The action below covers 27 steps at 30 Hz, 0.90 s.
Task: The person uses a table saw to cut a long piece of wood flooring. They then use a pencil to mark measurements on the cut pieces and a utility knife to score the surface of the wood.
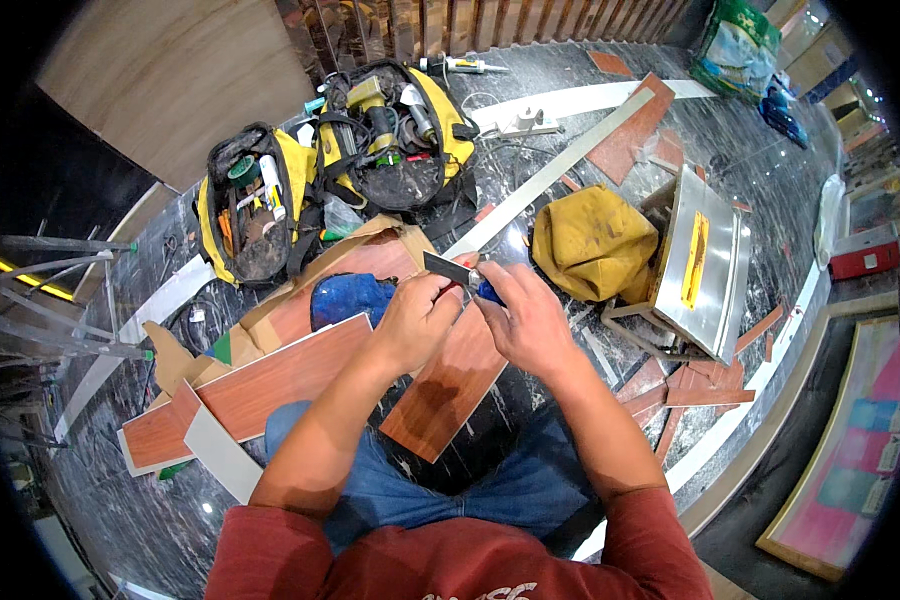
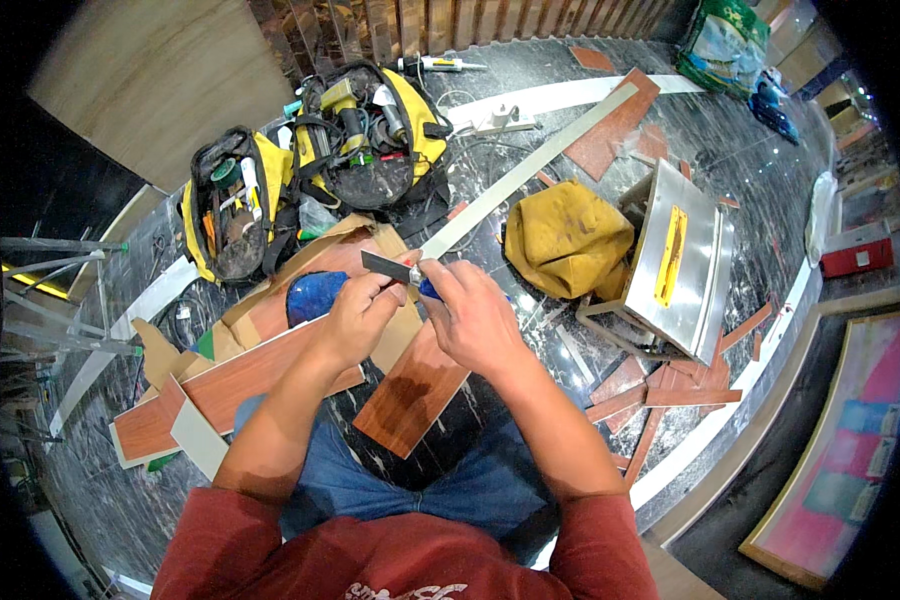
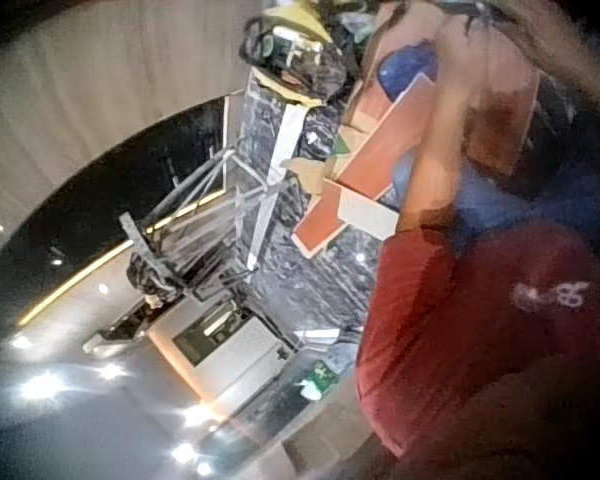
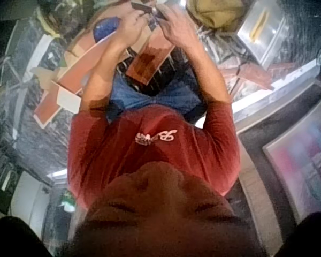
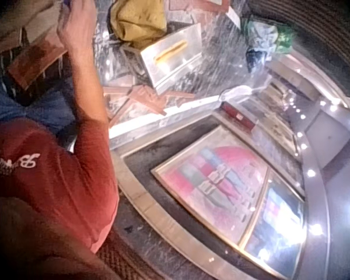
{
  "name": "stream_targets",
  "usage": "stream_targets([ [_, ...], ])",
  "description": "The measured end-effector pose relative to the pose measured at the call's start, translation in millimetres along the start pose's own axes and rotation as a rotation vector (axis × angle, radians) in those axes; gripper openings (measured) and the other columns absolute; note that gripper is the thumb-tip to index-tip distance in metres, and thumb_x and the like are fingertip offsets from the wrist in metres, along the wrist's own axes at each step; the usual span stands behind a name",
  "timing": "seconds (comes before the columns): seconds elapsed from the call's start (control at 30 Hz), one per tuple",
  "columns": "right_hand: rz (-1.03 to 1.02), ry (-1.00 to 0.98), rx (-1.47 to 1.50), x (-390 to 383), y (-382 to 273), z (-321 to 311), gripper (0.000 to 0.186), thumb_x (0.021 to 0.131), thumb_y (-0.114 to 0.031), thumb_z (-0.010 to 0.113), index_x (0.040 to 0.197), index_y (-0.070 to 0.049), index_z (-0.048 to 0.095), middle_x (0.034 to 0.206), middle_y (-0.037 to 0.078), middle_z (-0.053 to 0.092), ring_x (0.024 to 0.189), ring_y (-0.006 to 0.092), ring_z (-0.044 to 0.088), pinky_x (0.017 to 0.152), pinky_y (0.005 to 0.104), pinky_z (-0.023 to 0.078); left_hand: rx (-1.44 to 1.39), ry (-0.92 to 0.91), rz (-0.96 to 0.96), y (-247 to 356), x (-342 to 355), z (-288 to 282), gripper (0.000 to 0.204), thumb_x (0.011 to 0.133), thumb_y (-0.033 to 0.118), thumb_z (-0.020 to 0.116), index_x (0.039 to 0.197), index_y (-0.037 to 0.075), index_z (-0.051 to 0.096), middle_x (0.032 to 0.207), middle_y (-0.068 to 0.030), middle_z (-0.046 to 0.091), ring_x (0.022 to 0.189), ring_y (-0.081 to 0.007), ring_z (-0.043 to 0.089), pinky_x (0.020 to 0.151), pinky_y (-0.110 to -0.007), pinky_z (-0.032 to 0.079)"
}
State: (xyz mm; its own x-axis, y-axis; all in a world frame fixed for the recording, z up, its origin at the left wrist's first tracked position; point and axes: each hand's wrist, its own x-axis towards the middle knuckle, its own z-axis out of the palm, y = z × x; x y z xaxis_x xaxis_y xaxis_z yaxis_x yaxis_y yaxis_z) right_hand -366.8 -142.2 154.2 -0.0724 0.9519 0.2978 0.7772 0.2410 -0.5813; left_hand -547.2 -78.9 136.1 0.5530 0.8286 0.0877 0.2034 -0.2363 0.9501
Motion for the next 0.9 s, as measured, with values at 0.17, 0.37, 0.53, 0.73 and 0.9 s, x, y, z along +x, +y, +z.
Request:
stream_targets([
  [0.17,0.005,0.014,-0.02,-2,-1,0,0.038,0.086,-0.012,0.069,0.122,-0.006,0.058,0.093,0.015,0.058,0.089,0.0372,0.06,0.077,0.0459,0.05,0.097,-0.099,0.002,-3,6,-10,0.035,0.102,0.023,0.052,0.116,-0.005,0.066,0.127,-0.0214,0.066,0.108,-0.0291,0.067,0.092,-0.036,0.05],
  [0.37,-0.004,0.068,-0.045,-1,-3,-3,0.038,0.086,-0.011,0.069,0.122,-0.006,0.058,0.094,0.016,0.059,0.09,0.0372,0.06,0.078,0.0459,0.05,0.16,-0.008,-0.027,9,7,-7,0.032,0.1,0.027,0.058,0.099,-0.002,0.072,0.092,-0.0254,0.069,0.085,-0.0417,0.067,0.074,-0.044,0.052],
  [0.53,0.004,0.061,-0.043,-4,1,-1,0.04,0.087,-0.011,0.068,0.125,-0.005,0.057,0.097,0.018,0.06,0.091,0.0382,0.06,0.079,0.0456,0.05,0.222,-0.047,-0.16,20,7,-9,0.033,0.101,0.029,0.058,0.107,0.0,0.072,0.092,-0.0195,0.073,0.081,-0.0281,0.068,0.075,-0.038,0.051],
  [0.73,0.097,0.224,0.018,-3,25,-9,0.036,0.09,-0.013,0.067,0.123,-0.003,0.058,0.098,0.02,0.061,0.09,0.0399,0.061,0.079,0.0439,0.051,0.197,0.021,-0.138,7,-3,-11,0.034,0.102,0.026,0.055,0.123,0.003,0.067,0.09,-0.0188,0.071,0.078,-0.0255,0.066,0.075,-0.038,0.05],
  [0.9,-0.006,0.0,0.077,-2,-6,9,0.038,0.087,-0.012,0.069,0.123,-0.005,0.058,0.093,0.017,0.057,0.09,0.0394,0.059,0.077,0.0466,0.05,0.182,-0.103,-0.107,-10,-1,-12,0.036,0.102,0.022,0.051,0.128,-0.001,0.061,0.1,-0.0191,0.07,0.088,-0.0285,0.067,0.08,-0.038,0.051],
])
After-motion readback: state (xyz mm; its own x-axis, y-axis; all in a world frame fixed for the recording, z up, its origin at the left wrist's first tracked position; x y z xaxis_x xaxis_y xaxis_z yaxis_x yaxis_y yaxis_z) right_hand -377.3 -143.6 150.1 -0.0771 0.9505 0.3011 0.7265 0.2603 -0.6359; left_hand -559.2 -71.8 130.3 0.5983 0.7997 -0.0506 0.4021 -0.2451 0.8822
